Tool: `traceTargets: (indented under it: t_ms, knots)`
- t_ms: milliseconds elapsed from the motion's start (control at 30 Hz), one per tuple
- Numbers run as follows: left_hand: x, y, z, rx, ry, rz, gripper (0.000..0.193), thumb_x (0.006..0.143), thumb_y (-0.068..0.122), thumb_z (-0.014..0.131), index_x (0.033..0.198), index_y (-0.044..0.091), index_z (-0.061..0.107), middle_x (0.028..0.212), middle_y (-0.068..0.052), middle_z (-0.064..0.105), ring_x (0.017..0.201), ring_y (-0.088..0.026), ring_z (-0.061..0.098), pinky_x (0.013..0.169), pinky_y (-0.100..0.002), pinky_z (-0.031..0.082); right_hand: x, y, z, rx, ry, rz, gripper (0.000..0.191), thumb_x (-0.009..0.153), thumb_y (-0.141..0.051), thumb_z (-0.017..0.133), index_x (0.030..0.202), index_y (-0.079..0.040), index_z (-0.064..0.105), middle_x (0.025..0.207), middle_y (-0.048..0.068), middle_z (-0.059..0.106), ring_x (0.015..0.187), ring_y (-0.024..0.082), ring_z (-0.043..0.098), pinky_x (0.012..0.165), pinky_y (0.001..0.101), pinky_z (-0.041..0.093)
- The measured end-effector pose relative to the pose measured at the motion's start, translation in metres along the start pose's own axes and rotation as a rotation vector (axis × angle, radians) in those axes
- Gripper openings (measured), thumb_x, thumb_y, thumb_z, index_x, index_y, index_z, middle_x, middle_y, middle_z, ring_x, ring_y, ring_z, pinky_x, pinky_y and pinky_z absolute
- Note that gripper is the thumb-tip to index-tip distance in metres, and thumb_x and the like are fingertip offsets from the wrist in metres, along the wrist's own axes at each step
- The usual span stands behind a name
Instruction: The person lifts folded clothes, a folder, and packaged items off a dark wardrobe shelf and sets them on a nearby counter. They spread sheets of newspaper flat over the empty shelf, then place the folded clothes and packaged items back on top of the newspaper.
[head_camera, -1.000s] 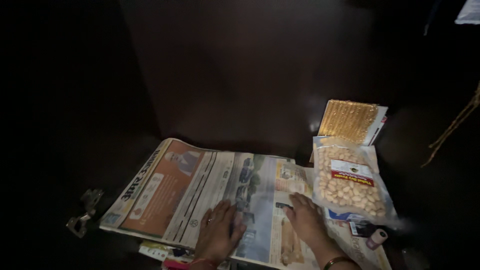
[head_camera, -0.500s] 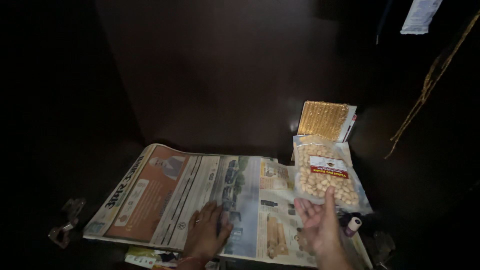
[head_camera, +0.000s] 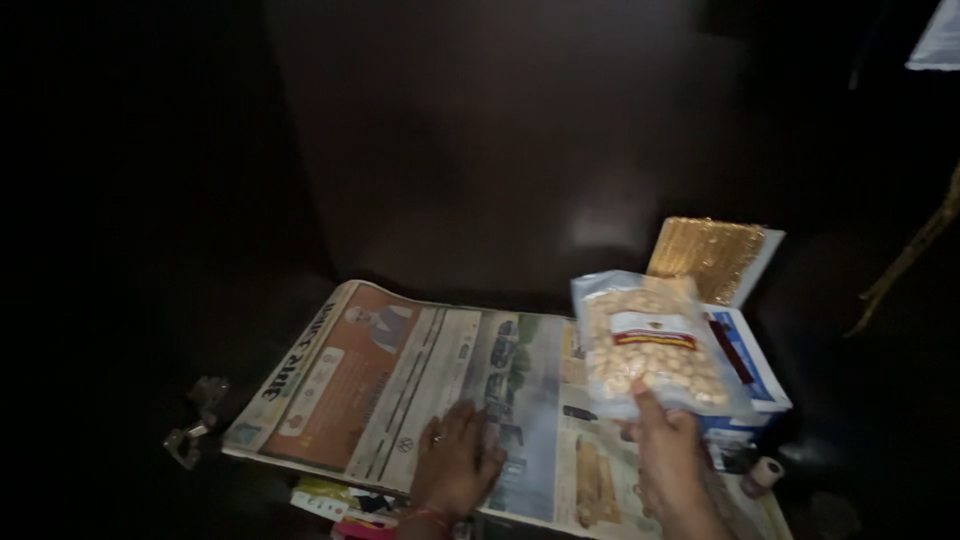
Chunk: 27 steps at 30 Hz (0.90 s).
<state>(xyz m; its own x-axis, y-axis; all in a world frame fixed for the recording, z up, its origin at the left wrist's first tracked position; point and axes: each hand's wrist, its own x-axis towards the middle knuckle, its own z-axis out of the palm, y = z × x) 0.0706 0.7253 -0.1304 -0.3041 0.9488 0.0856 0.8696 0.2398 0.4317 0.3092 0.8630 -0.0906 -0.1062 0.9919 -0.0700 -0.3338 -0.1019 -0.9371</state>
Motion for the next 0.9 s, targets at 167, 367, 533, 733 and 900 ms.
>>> traceTargets:
  t_ms: [167,367,533,733,900]
  knots:
    - [0.000,-0.001,0.002,-0.007,0.111,0.045,0.067,0.092,0.049,0.058,0.144,0.008,0.047,0.155,-0.016,0.040,0.149,-0.030,0.028,0.119,-0.055,0.015,-0.002,0.008,0.067,-0.240,-0.354,0.077,0.042,0.094,-0.031,0.067,0.114,0.006,0.073,0.104,0.015,0.079,0.092,0.022,0.074,0.085,0.0350,0.056]
    - [-0.003,0.003,-0.008,0.002,-0.063,-0.035,0.057,0.097,0.048,0.052,0.140,0.010,0.052,0.145,-0.016,0.052,0.145,-0.031,0.039,0.127,-0.055,0.016,0.007,0.052,0.166,-0.168,-0.674,0.341,0.046,0.094,-0.028,0.067,0.127,0.003,0.066,0.121,0.015,0.075,0.106,0.023,0.072,0.094,0.0380,0.057]
    - [-0.004,0.004,-0.015,-0.100,-0.035,0.000,0.067,0.093,0.043,0.059,0.146,0.006,0.042,0.149,-0.020,0.046,0.146,-0.034,0.033,0.118,-0.058,0.019,0.026,0.100,0.184,-0.521,-0.619,0.318,0.051,0.093,-0.017,0.069,0.139,-0.007,0.049,0.134,0.016,0.065,0.118,0.026,0.065,0.103,0.0369,0.054]
    - [-0.004,0.002,-0.009,-0.087,0.000,0.016,0.067,0.091,0.044,0.059,0.146,0.010,0.042,0.158,-0.013,0.037,0.147,-0.030,0.029,0.115,-0.057,0.022,0.040,0.092,0.136,-0.994,-0.456,-0.556,0.044,0.089,-0.017,0.070,0.130,-0.005,0.063,0.130,0.016,0.066,0.120,0.036,0.063,0.102,0.0418,0.051]
    - [-0.002,0.001,-0.002,-0.041,0.112,0.068,0.063,0.092,0.046,0.062,0.142,0.011,0.047,0.158,-0.014,0.036,0.148,-0.031,0.030,0.116,-0.056,0.021,0.037,0.011,0.073,-1.442,0.017,-0.684,0.064,0.082,-0.030,0.074,0.141,-0.010,0.058,0.131,0.014,0.057,0.126,0.034,0.048,0.103,0.0530,0.034]
